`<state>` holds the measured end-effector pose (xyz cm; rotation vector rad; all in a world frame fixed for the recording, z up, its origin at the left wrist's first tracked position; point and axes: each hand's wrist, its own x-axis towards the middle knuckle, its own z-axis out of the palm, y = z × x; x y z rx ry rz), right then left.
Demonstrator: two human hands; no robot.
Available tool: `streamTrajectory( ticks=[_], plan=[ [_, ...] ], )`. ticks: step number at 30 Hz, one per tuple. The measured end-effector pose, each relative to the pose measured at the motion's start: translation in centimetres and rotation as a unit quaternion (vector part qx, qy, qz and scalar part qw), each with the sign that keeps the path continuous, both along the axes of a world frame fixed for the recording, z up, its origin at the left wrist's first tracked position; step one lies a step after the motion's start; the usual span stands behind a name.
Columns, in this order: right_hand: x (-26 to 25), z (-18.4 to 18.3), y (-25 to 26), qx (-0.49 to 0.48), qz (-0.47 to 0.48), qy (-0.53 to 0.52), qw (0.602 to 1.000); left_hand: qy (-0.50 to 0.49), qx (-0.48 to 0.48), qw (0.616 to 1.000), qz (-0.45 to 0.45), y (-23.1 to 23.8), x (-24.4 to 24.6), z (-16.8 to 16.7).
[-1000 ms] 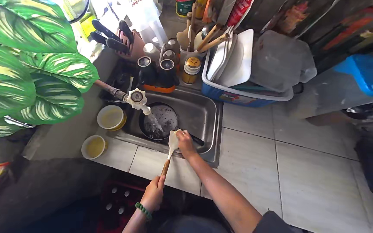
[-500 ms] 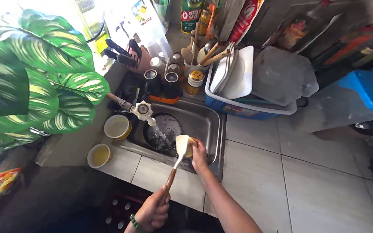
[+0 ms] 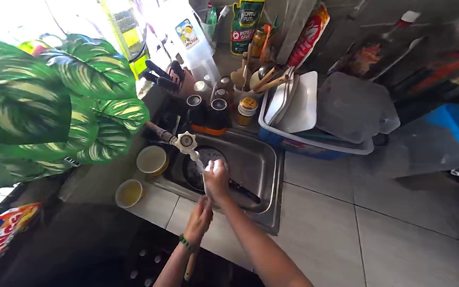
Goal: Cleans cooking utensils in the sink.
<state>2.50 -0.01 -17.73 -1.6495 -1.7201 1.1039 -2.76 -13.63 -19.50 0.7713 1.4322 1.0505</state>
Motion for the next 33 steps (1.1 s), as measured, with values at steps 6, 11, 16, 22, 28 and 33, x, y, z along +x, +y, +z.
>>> streamTrajectory(
  ticks=[6,11,16,22,28,33],
  plan=[
    [1.2,-0.9,-6.4,0.054,0.188,0.008,0.981,-0.143,-0.026,0.975,0.168,1.8,-1.9,-1.8],
    [1.7,-2.8,-1.6,0.071,0.197,-0.022,0.978,-0.142,-0.006,0.98,0.138,2.1,-0.5,-2.6],
    [2.9,-3.6,-1.1,0.13,0.135,-0.013,0.982,-0.06,-0.011,0.995,0.075,3.1,-0.6,-2.8],
    [4.3,-4.3,-6.0,0.134,0.112,-0.002,0.985,-0.063,-0.034,0.99,0.118,3.6,0.5,-4.2],
    [5.7,-6.1,-1.3,-0.052,0.082,-0.123,0.988,-0.078,-0.14,0.981,0.111,2.1,2.9,-6.0],
    [8.1,-6.4,-4.9,-0.059,0.075,-0.137,0.986,-0.013,-0.187,0.98,0.063,0.0,4.3,-7.0]
  ],
)
